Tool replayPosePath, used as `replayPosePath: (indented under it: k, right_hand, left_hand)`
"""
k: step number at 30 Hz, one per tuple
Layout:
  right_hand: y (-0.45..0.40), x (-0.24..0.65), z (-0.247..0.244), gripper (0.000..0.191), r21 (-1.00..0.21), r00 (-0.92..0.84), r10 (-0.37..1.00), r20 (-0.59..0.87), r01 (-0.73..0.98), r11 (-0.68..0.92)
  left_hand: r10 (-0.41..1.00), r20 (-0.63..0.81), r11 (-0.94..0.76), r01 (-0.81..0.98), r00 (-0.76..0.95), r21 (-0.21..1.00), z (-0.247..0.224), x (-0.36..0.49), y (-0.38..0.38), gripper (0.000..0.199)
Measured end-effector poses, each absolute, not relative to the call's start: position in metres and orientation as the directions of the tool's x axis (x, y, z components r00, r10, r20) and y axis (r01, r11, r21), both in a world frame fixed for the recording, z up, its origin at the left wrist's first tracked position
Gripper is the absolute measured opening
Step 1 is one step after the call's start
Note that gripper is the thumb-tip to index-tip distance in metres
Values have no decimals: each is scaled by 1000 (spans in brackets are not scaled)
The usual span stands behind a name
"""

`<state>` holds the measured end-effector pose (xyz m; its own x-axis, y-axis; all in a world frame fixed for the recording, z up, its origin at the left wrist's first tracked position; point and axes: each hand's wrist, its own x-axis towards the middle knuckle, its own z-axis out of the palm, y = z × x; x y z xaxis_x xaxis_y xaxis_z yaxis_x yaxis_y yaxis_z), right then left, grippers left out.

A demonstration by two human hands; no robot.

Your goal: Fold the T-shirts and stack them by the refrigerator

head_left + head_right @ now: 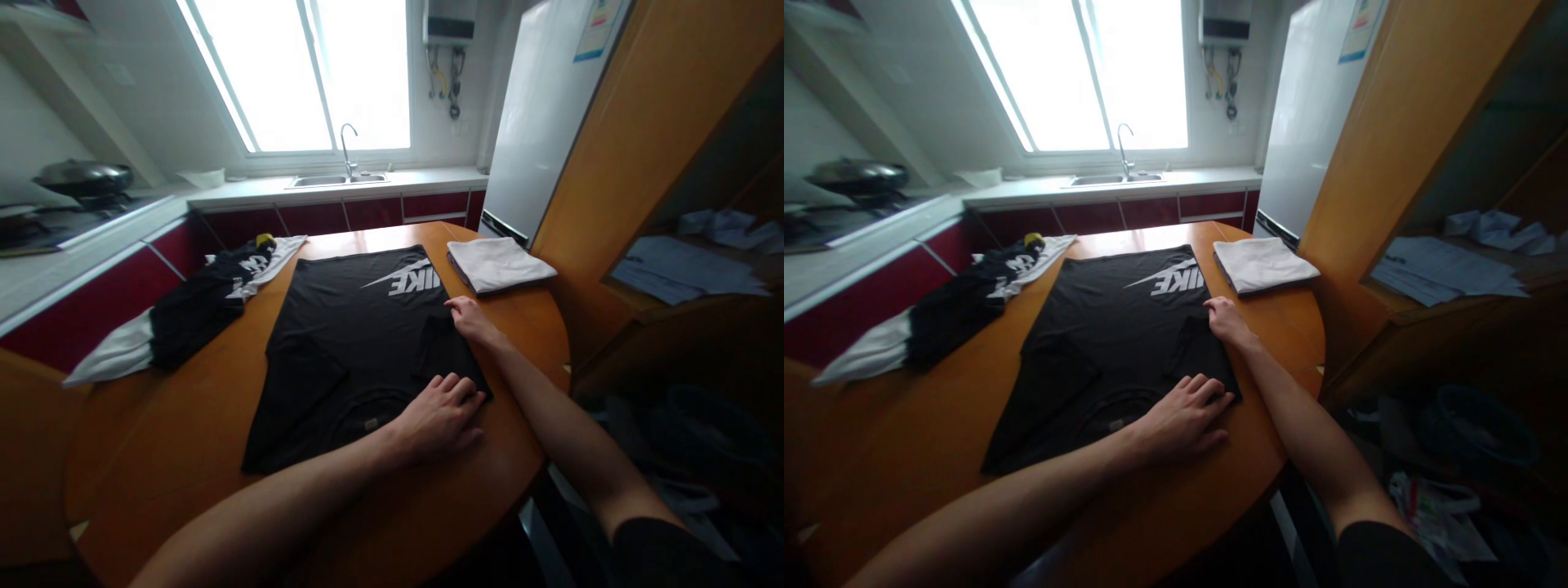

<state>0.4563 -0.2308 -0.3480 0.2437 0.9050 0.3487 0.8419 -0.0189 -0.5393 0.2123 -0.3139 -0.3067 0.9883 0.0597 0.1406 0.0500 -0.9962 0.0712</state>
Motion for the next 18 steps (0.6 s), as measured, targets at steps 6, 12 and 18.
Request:
replayPosePath:
  k: [6,12,18]
  right_hand:
    - [-232,457,-345,32,-542,245,904,351,840,-18]
    - [-232,457,-344,31,-545,259,901,349,838,-30]
    - [-232,455,-345,30,-541,250,909,335,840,-31]
  left_hand:
    - [36,144,-997,26,989,68,-308,212,-315,51]
    - [33,141,-997,23,989,70,-308,211,-316,56]
    - [52,138,-996,42,989,73,-305,211,-318,56]
